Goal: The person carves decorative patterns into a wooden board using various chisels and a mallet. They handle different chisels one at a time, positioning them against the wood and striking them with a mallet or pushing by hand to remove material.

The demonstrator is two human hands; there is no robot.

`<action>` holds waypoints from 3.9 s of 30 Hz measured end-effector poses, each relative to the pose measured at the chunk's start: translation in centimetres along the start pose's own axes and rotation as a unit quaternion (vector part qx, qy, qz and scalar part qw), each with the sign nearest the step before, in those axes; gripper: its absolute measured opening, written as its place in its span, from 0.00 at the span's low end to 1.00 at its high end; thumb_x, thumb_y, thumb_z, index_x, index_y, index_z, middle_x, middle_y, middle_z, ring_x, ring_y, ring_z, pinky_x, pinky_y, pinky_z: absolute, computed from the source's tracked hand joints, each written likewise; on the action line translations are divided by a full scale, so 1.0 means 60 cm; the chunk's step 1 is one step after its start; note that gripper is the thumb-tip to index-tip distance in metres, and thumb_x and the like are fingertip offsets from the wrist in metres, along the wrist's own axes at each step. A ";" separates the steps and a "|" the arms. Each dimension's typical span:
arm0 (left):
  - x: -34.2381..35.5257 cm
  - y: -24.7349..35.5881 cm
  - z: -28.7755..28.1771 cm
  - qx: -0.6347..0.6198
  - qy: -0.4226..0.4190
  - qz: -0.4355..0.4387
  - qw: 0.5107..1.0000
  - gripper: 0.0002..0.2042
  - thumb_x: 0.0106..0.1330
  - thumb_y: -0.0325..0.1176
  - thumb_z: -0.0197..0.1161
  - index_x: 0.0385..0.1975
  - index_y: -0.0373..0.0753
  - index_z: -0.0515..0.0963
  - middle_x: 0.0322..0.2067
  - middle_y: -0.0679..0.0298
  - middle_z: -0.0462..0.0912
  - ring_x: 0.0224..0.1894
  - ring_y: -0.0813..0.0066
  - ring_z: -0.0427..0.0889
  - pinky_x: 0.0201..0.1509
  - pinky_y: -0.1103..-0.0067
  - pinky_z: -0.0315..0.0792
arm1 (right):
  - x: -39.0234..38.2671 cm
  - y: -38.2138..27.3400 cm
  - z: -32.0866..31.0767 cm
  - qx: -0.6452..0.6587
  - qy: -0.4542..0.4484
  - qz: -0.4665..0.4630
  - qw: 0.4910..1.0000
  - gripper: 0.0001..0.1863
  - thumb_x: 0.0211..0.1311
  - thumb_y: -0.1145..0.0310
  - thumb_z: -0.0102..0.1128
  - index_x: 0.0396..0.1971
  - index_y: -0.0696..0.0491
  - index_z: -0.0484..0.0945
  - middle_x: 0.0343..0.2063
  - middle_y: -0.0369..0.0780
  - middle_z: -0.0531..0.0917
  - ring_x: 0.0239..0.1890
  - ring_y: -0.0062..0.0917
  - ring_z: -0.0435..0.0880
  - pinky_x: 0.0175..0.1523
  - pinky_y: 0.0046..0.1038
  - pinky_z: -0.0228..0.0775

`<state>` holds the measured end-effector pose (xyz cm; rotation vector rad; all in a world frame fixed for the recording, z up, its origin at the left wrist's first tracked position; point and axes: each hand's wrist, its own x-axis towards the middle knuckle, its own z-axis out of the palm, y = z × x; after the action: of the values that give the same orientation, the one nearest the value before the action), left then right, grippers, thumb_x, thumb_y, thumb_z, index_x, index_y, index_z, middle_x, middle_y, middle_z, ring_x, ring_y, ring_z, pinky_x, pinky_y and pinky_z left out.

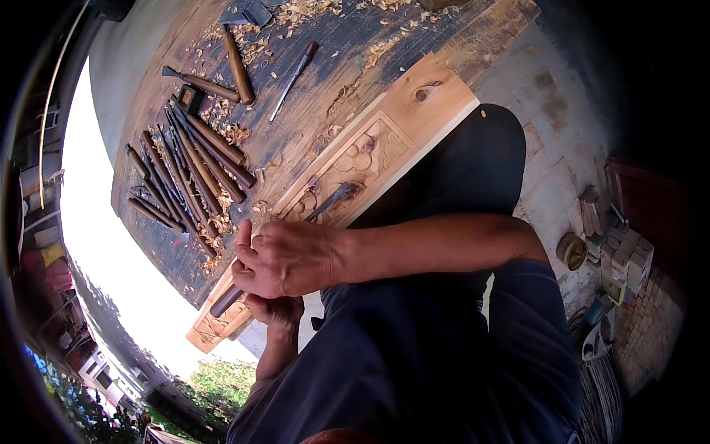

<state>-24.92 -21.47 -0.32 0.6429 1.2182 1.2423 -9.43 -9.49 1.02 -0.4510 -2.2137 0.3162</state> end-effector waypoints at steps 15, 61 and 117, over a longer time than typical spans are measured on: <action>0.034 -0.078 -0.005 0.065 0.098 0.208 0.971 0.55 0.66 0.72 0.69 0.78 0.34 0.54 0.69 0.58 0.67 0.70 0.69 0.70 0.72 0.67 0.68 | 0.021 0.019 0.002 0.029 0.014 -0.038 0.999 0.23 0.54 0.55 0.66 0.40 0.60 0.81 0.28 0.36 0.78 0.25 0.18 0.80 0.31 0.21 0.72; 0.015 -0.076 0.024 0.216 0.208 0.205 0.932 0.31 0.73 0.60 0.64 0.52 0.33 0.67 0.47 0.65 0.73 0.49 0.77 0.72 0.51 0.74 0.68 | 0.005 0.052 0.050 0.072 0.017 -0.044 0.996 0.22 0.62 0.47 0.70 0.29 0.52 0.75 0.25 0.37 0.78 0.22 0.20 0.81 0.24 0.24 0.73; 0.026 -0.055 0.020 0.098 0.133 0.199 0.966 0.41 0.77 0.63 0.58 0.72 0.28 0.67 0.60 0.44 0.81 0.60 0.57 0.82 0.69 0.63 0.75 | -0.005 0.058 -0.005 -0.021 0.075 -0.041 0.996 0.19 0.73 0.55 0.59 0.25 0.52 0.75 0.24 0.35 0.80 0.23 0.20 0.78 0.29 0.24 0.65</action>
<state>-22.83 -20.63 -3.42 0.9215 1.4946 1.5929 -8.31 -6.44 -0.30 -0.3921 -2.0884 0.1849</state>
